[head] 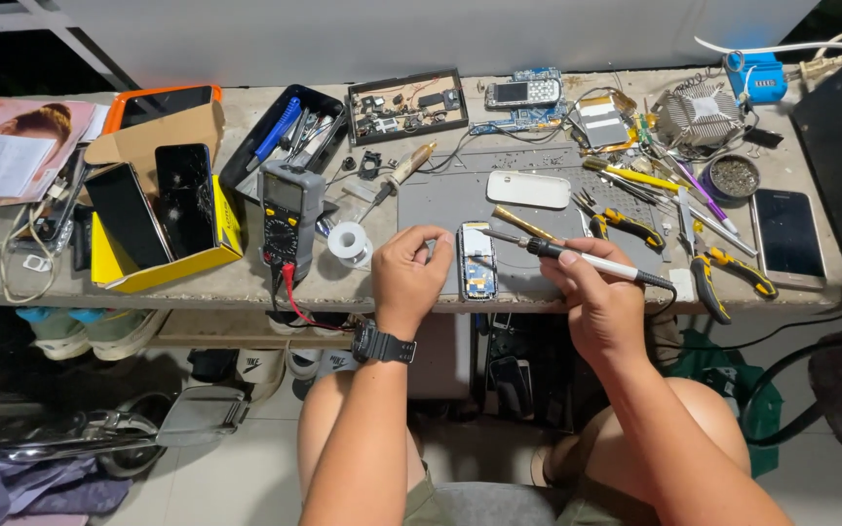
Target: Disassembling a mobile phone and using a soldering iron to repair internal components on a workbench.
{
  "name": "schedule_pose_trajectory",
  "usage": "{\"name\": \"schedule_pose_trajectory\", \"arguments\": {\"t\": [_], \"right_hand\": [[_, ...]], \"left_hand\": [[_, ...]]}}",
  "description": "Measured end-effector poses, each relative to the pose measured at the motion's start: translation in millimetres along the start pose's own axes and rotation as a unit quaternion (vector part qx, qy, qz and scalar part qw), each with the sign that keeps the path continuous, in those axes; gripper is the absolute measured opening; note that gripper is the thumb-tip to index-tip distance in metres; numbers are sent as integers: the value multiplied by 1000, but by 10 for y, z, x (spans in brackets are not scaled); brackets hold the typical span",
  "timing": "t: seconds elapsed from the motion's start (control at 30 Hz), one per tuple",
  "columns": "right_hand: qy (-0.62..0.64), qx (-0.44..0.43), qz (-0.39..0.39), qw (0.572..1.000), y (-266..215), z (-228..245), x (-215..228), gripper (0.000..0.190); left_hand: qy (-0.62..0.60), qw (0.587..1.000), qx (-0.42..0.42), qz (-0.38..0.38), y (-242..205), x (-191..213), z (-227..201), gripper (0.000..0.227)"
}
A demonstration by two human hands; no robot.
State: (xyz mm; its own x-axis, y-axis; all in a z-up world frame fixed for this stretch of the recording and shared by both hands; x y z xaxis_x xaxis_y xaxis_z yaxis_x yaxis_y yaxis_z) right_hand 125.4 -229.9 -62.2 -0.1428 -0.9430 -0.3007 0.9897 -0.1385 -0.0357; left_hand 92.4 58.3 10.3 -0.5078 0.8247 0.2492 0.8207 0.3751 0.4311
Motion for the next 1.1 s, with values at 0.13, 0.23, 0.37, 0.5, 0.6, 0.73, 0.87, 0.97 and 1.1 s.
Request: {"name": "schedule_pose_trajectory", "arguments": {"t": [0.13, 0.23, 0.37, 0.5, 0.6, 0.73, 0.87, 0.97, 1.1], "right_hand": [[3, 1, -4, 1000, -28, 25, -10, 32], [0, 4, -2, 1000, -23, 42, -18, 32], [4, 4, 0, 1000, -21, 47, -22, 33], [-1, 3, 1, 1000, -24, 62, -30, 33], [-3, 5, 2, 1000, -41, 125, -70, 32], [-4, 7, 2, 1000, -32, 109, -57, 32], [-4, 7, 1, 1000, -22, 90, -40, 33], [-7, 5, 4, 1000, -24, 93, -45, 33], [-17, 5, 5, 1000, -18, 55, -37, 32]], "left_hand": [[1, 1000, -4, 3, 1, -16, -24, 6], [-5, 1000, -9, 2, 2, -21, -35, 6], [-6, 1000, -10, 1, 4, -19, -23, 7], [-6, 1000, -9, 5, 8, -10, -36, 7], [-7, 1000, -15, 7, 18, -7, -20, 7], [-6, 1000, -17, 5, 18, 1, -33, 7], [-9, 1000, -17, 6, 11, -4, -38, 6], [-8, 1000, -17, 7, 15, 3, -62, 6], [-6, 1000, -16, 8, 14, 1, -59, 6]]}}
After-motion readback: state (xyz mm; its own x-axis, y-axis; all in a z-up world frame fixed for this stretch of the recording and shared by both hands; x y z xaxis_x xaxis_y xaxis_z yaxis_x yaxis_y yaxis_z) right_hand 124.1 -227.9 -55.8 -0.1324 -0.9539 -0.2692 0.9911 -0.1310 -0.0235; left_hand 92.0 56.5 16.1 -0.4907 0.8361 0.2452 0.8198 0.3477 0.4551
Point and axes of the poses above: each hand's wrist, its own y-axis towards the middle knuckle, its own x-axis out of the back of the hand, z = x × y, the point moved 9 cm from there along y, towards the middle knuckle, and after that the axes turned 6 degrees about -y, right-handed, at the moved point
